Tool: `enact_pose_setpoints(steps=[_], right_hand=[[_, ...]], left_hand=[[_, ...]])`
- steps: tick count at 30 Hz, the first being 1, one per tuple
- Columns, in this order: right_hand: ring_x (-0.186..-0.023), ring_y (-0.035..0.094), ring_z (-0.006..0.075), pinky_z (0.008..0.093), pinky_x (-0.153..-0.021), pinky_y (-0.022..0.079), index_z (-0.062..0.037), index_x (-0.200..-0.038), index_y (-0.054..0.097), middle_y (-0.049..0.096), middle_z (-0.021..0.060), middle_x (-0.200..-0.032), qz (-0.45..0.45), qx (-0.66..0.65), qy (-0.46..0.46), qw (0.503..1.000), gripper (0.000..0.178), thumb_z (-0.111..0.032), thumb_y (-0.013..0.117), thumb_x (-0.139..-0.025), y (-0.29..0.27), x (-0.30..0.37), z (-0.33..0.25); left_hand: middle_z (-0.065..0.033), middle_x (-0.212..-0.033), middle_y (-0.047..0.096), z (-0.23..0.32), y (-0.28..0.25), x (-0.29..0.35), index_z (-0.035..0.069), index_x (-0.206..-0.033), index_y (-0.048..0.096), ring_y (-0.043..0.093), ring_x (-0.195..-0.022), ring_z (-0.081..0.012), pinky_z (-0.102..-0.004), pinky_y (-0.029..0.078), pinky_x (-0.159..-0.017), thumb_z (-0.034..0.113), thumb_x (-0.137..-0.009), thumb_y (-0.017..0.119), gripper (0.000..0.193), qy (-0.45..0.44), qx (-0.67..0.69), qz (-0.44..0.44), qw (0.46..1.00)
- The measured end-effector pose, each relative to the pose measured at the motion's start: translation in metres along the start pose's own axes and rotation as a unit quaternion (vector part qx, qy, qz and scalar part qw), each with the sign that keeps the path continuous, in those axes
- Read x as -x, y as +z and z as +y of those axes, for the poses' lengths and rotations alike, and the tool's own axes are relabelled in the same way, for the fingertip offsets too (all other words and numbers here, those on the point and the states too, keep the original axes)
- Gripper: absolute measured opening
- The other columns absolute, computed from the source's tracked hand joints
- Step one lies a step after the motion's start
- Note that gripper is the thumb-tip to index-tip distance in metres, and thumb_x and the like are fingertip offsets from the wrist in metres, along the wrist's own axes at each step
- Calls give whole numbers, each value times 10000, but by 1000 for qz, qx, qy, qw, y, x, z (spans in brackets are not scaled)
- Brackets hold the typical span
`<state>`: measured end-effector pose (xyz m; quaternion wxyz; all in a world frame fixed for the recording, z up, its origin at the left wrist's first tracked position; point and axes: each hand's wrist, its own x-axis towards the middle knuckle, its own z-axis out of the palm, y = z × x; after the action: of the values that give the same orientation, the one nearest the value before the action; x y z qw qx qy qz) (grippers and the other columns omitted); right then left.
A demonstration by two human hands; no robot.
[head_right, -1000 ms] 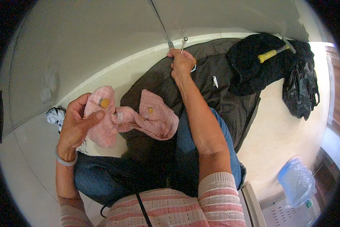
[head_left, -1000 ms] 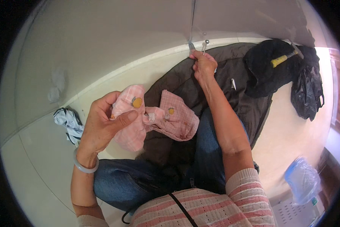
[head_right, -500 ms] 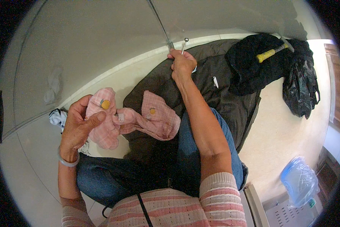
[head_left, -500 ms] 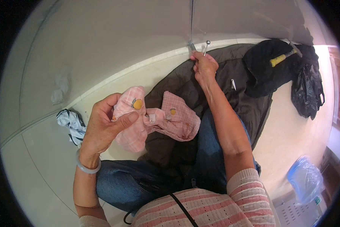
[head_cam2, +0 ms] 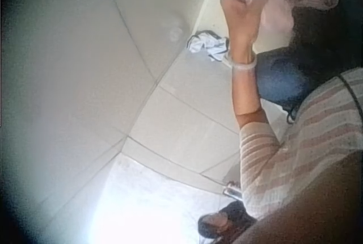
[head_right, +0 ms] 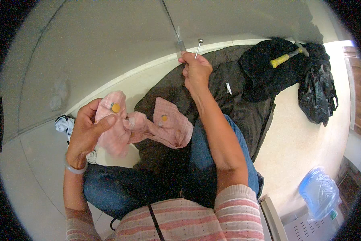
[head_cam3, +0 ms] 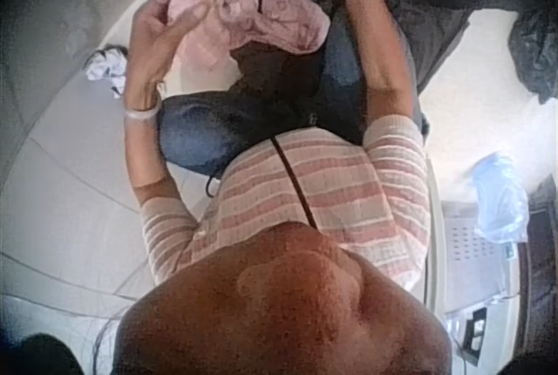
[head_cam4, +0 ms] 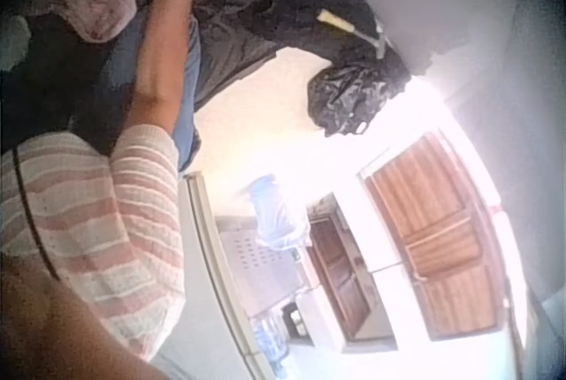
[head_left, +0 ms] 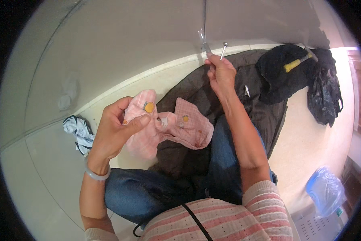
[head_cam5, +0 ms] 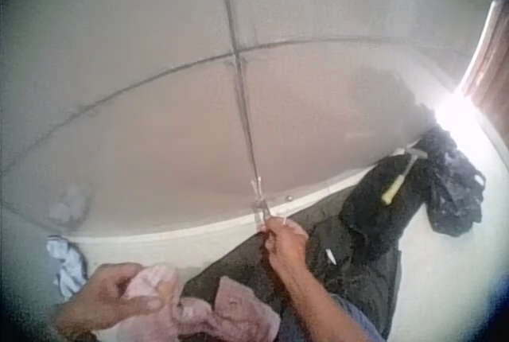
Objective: The recorder uses a metal tool and a pink cloth to clean and seal a seam between wall panels.
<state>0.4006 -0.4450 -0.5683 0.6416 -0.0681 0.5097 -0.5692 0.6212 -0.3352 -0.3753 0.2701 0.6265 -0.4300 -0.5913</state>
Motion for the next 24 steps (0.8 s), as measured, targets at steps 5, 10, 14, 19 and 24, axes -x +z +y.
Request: enact_pose_setpoints(steps=[5,10,14,19,24], right_hand=[[-404,381,44,198,-356,235,-12,-815,602,626,83,-675,-18,-16,1,1000,105,-41,690,-765,-9,25,-20],[-407,403,55,208,-355,249,-17,-811,596,625,83,-671,30,25,33,999,104,-32,683,-757,-17,-9,5],[-407,430,92,230,-354,272,-20,-746,594,620,76,-649,75,52,42,995,91,-20,680,-714,-14,-31,28],[-407,443,119,250,-355,295,-21,-695,596,614,67,-625,111,81,40,990,93,-15,686,-672,-8,-42,40],[-400,400,72,230,-346,269,-48,-706,575,592,44,-621,90,93,32,991,122,-23,695,-706,-12,-45,43]], left_hand=[[-42,-939,627,2,0,1,-26,-1042,591,584,-838,-92,-246,479,-758,69,-810,695,272,0,36,-5,999],[-47,-942,629,5,3,5,-28,-1044,589,592,-836,-95,-247,489,-754,66,-808,699,276,8,65,-12,998],[-52,-946,631,4,0,4,-30,-1048,588,595,-837,-95,-247,492,-754,58,-808,699,279,-4,44,1,999],[-55,-949,631,1,0,3,-31,-1050,588,593,-842,-94,-246,491,-755,52,-809,697,277,-11,71,0,997],[-55,-949,632,-1,-1,1,-32,-1052,587,591,-847,-92,-241,490,-756,51,-807,701,283,-10,60,12,998]])
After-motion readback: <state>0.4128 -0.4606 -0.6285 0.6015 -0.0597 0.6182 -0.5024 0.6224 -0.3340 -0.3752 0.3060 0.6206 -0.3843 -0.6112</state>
